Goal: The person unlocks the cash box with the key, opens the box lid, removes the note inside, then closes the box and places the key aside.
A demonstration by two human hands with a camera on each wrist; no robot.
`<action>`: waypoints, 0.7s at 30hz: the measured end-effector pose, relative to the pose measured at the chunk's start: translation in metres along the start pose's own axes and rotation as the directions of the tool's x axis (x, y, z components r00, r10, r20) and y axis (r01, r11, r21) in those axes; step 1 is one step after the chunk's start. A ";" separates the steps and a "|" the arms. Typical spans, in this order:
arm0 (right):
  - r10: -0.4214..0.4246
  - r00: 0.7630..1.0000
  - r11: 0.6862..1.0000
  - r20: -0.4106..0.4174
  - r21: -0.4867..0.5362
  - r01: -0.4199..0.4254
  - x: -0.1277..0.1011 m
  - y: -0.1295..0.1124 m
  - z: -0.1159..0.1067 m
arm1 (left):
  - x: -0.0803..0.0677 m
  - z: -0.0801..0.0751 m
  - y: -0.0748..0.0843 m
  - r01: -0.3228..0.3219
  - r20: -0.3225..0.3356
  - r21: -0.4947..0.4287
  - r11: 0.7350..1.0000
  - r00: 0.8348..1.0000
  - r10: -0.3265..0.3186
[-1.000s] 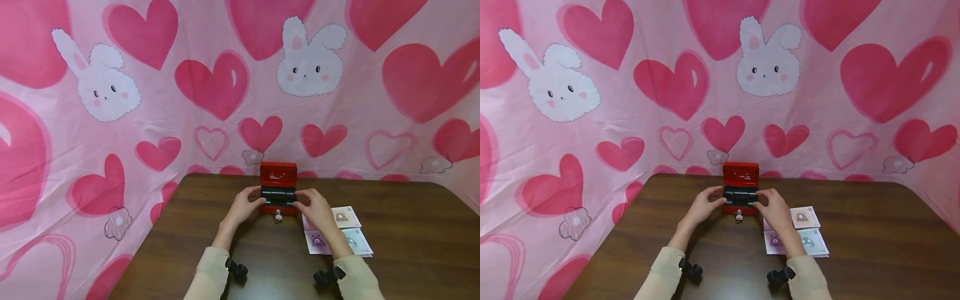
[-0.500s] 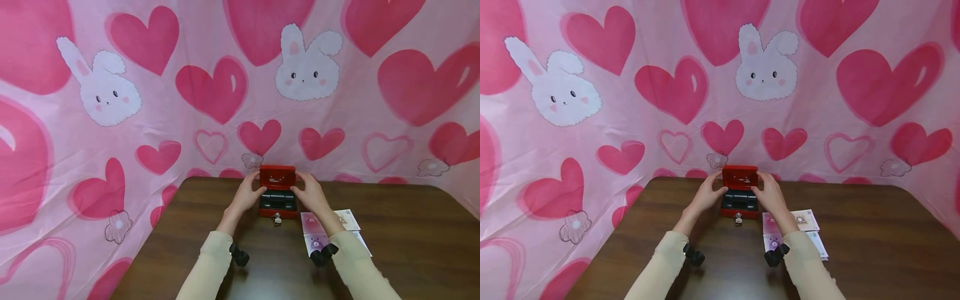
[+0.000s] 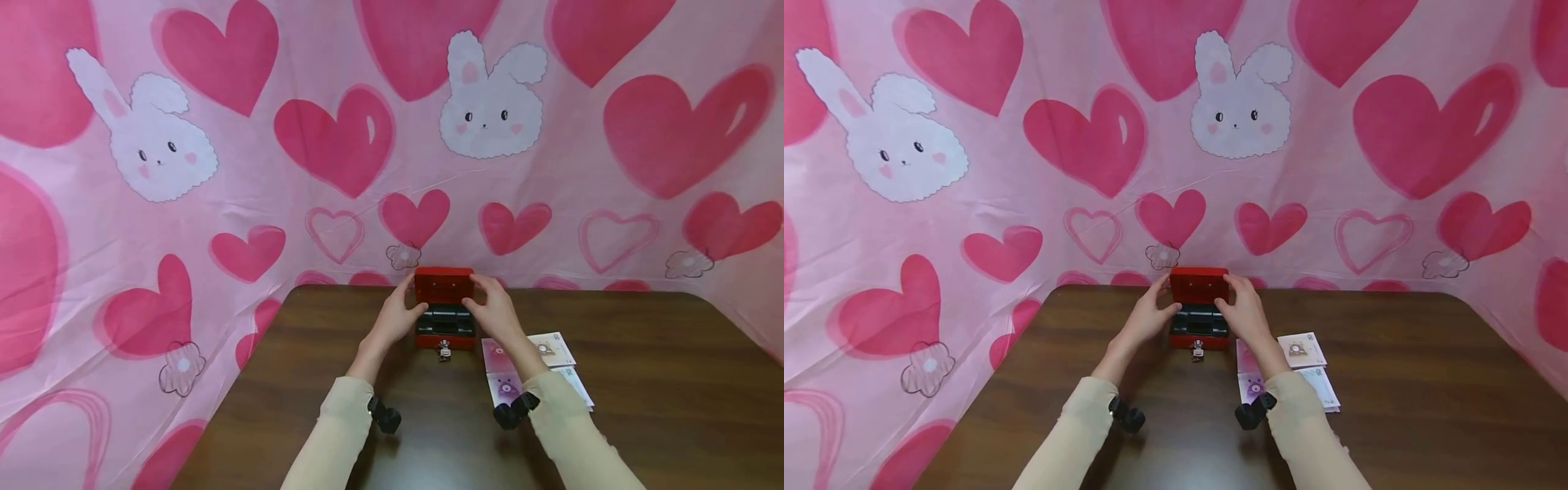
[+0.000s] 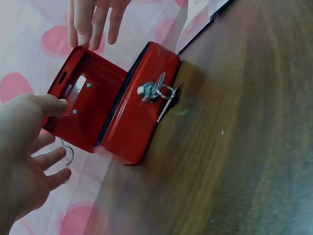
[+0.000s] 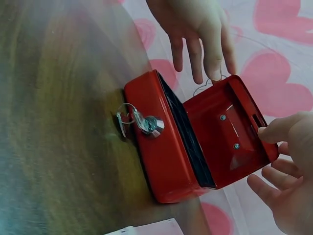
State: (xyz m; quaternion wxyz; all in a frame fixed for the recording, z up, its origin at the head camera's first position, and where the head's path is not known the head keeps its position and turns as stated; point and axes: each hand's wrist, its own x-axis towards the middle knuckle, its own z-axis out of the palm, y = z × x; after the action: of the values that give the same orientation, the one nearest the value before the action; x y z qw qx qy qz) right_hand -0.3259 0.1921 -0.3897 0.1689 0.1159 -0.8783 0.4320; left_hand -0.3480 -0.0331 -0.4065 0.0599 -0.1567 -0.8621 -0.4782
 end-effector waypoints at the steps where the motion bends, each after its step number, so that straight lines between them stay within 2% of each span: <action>1: -0.004 1.000 1.000 -0.001 0.005 0.004 -0.001 0.000 0.001 | -0.001 0.000 0.000 -0.006 -0.002 0.000 1.000 1.000 0.006; 5: -0.004 1.000 0.999 -0.023 0.032 0.005 -0.009 0.000 0.002 | -0.007 0.000 -0.002 -0.013 -0.001 -0.033 0.999 1.000 0.013; 11: 0.049 0.999 0.994 -0.019 0.103 -0.047 -0.022 0.001 0.001 | -0.019 0.001 -0.008 -0.033 -0.003 -0.083 0.996 0.999 0.033; 16: 0.085 0.996 0.984 -0.014 0.157 -0.082 -0.033 -0.001 0.000 | -0.026 0.000 -0.009 -0.047 -0.005 -0.073 0.996 0.999 0.047; 21: 0.114 0.992 0.985 -0.055 0.136 -0.105 -0.040 -0.001 0.000 | -0.033 -0.001 -0.009 -0.028 -0.006 -0.056 0.998 1.000 0.028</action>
State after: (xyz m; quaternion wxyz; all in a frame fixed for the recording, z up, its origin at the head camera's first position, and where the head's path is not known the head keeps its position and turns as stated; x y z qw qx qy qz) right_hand -0.2883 0.1939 -0.4048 0.1642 0.0648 -0.8469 0.5016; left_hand -0.3201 -0.0449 -0.4213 0.0644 -0.1689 -0.8459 -0.5018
